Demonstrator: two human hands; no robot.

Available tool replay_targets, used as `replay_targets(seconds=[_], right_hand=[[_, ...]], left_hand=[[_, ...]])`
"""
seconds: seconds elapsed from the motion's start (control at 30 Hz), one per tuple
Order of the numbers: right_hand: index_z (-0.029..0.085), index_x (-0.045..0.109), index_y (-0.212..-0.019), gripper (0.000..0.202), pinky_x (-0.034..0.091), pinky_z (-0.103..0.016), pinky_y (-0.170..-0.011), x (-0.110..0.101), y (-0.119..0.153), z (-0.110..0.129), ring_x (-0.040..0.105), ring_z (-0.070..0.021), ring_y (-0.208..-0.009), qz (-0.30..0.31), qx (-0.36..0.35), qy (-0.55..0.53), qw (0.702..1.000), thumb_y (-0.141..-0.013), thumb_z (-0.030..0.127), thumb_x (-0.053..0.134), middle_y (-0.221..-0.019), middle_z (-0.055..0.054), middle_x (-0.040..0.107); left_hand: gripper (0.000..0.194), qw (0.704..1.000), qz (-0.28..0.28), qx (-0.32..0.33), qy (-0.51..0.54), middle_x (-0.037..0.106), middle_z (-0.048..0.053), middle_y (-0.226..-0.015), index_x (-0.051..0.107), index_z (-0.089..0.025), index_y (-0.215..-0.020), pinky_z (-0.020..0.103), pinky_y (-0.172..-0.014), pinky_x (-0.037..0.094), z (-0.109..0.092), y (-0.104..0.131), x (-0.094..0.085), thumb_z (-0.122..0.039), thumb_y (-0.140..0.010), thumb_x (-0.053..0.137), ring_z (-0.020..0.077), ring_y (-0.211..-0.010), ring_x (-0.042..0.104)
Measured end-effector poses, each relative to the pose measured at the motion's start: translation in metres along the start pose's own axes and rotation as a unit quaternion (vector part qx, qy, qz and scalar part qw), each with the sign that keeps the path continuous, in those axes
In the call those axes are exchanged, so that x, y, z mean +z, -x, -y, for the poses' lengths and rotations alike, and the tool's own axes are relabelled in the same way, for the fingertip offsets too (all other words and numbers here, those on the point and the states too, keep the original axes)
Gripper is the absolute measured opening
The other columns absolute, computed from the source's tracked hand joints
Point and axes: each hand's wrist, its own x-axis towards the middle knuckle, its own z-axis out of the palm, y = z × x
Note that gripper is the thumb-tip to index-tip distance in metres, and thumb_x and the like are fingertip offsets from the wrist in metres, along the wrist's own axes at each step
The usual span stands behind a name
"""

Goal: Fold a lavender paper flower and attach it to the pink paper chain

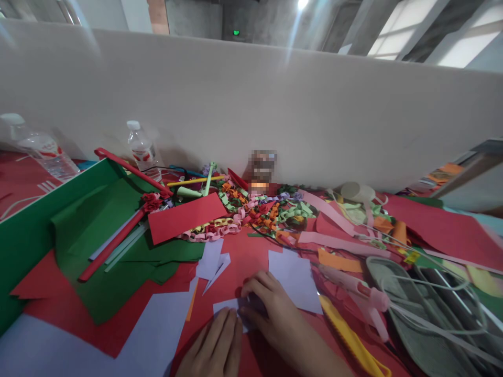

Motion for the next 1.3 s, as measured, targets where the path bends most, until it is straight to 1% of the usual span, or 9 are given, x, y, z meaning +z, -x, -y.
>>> replay_targets(seconds=[0.17,0.3,0.43,0.57,0.73,0.8,1.0,1.13,1.3], right_hand=[[0.023,0.061,-0.092,0.019,0.048,-0.032,-0.082,-0.001,0.0,0.002,0.057,-0.0216,-0.096,0.0,-0.007,0.031,0.999,-0.087,0.005,0.067,-0.099,-0.002,0.062],[0.023,0.062,-0.107,0.021,0.048,-0.036,-0.082,-0.001,0.013,0.006,0.059,-0.0235,-0.095,-0.031,-0.068,0.126,0.989,-0.09,0.011,0.065,-0.105,-0.004,0.067],[0.021,0.06,-0.121,0.024,0.047,-0.037,-0.088,0.004,0.04,0.002,0.065,-0.0218,-0.096,-0.039,-0.202,0.229,0.952,-0.099,0.018,0.05,-0.11,-0.006,0.072],[0.019,0.063,-0.119,0.032,0.044,-0.034,-0.092,0.018,0.059,-0.012,0.066,-0.0192,-0.1,-0.126,-0.264,0.3,0.908,-0.106,0.025,0.034,-0.109,-0.005,0.074],[0.019,0.064,-0.119,0.032,0.045,-0.032,-0.089,0.028,0.063,-0.02,0.067,-0.0182,-0.102,-0.131,-0.258,0.334,0.897,-0.106,0.023,0.035,-0.112,-0.006,0.075],[0.019,0.064,-0.119,0.033,0.046,-0.032,-0.088,0.028,0.062,-0.017,0.067,-0.0186,-0.102,-0.135,-0.253,0.333,0.898,-0.106,0.022,0.034,-0.112,-0.006,0.075],[0.022,0.065,-0.116,0.045,0.045,-0.032,-0.084,0.024,0.063,-0.006,0.067,-0.0193,-0.101,-0.146,-0.257,0.333,0.895,-0.109,0.029,0.022,-0.109,-0.002,0.076],[0.022,0.065,-0.115,0.042,0.045,-0.034,-0.082,0.021,0.061,-0.001,0.066,-0.0216,-0.101,-0.125,-0.26,0.352,0.891,-0.108,0.028,0.024,-0.108,-0.004,0.075],[0.019,0.062,-0.118,0.037,0.047,-0.037,-0.081,0.009,0.057,0.008,0.065,-0.0227,-0.105,-0.056,-0.264,0.375,0.887,-0.106,0.027,0.028,-0.115,-0.005,0.073]], left_hand=[[0.039,1.0,0.006,0.011,-0.015,0.072,0.011,-0.115,0.068,-0.013,-0.119,0.029,-0.093,0.053,-0.002,0.001,0.001,-0.008,-0.094,0.039,0.021,-0.11,0.066],[0.037,0.999,0.037,0.021,-0.008,0.071,0.011,-0.118,0.068,-0.013,-0.118,0.029,-0.092,0.053,-0.002,0.005,0.002,-0.009,-0.094,0.04,0.0217,-0.114,0.063],[0.034,0.999,0.037,0.025,-0.008,0.069,0.01,-0.121,0.068,-0.014,-0.117,0.029,-0.093,0.052,-0.002,0.008,0.004,-0.012,-0.095,0.042,0.0222,-0.118,0.06],[0.034,0.997,0.059,0.04,-0.023,0.07,0.008,-0.122,0.065,-0.014,-0.122,0.027,-0.091,0.051,0.001,0.006,0.001,-0.016,-0.096,0.043,0.0217,-0.118,0.058],[0.034,0.993,0.071,0.095,-0.005,0.071,0.008,-0.122,0.064,-0.012,-0.123,0.027,-0.095,0.049,0.018,-0.004,-0.018,-0.02,-0.098,0.043,0.0217,-0.118,0.059],[0.036,0.985,0.102,0.136,0.01,0.068,0.011,-0.129,0.06,-0.011,-0.129,0.027,-0.097,0.048,0.027,-0.007,-0.026,-0.017,-0.097,0.045,0.0222,-0.123,0.057],[0.035,0.977,0.128,0.167,0.04,0.068,0.01,-0.128,0.061,-0.014,-0.128,0.029,-0.093,0.052,0.047,-0.006,-0.039,-0.015,-0.097,0.047,0.0224,-0.12,0.06],[0.034,0.975,0.128,0.172,0.054,0.069,0.009,-0.129,0.062,-0.014,-0.128,0.03,-0.093,0.053,0.053,-0.004,-0.046,-0.014,-0.097,0.046,0.0227,-0.119,0.06],[0.035,0.977,0.126,0.162,0.058,0.069,0.007,-0.129,0.064,-0.014,-0.124,0.029,-0.094,0.053,0.056,-0.004,-0.051,-0.01,-0.097,0.042,0.0213,-0.119,0.061]])
